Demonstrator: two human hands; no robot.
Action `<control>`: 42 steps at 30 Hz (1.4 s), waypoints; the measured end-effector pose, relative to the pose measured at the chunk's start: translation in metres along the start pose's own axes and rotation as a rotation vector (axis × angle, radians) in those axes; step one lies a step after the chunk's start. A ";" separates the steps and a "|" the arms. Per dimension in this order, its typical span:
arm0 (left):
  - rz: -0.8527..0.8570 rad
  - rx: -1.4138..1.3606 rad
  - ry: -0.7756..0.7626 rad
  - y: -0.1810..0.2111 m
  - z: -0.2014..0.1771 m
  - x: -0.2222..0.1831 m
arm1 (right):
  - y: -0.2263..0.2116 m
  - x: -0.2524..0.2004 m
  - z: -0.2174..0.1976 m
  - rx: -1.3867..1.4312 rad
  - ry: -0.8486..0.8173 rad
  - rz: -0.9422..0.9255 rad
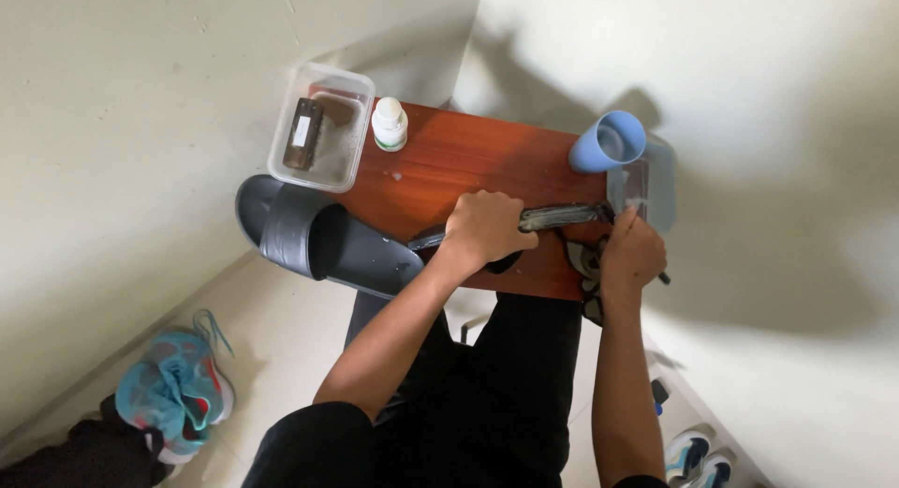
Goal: Wiping the edges of sandals with a cloth and applying edge dressing using a small applicator tool.
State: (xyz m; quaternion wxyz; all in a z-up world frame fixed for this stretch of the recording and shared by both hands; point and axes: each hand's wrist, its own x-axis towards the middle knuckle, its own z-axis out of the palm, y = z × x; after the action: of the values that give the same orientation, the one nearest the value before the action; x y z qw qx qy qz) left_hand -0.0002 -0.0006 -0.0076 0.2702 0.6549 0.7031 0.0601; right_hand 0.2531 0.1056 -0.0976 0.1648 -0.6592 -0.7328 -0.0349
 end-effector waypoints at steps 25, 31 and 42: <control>0.489 -0.669 0.600 0.034 -0.010 -0.050 | -0.095 -0.001 -0.130 1.467 -0.210 0.085; 0.626 -0.845 0.474 0.033 -0.012 -0.051 | -0.124 -0.016 -0.145 1.624 -0.168 0.176; 0.810 -0.785 0.973 0.044 -0.025 -0.051 | -0.098 -0.017 -0.107 1.692 -0.165 0.107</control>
State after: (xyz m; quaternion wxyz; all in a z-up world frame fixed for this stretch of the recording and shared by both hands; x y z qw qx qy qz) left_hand 0.0266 -0.0368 0.0485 0.0992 0.6175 0.3740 0.6848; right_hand 0.1792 0.0476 0.0149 0.5495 -0.3483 -0.4895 0.5806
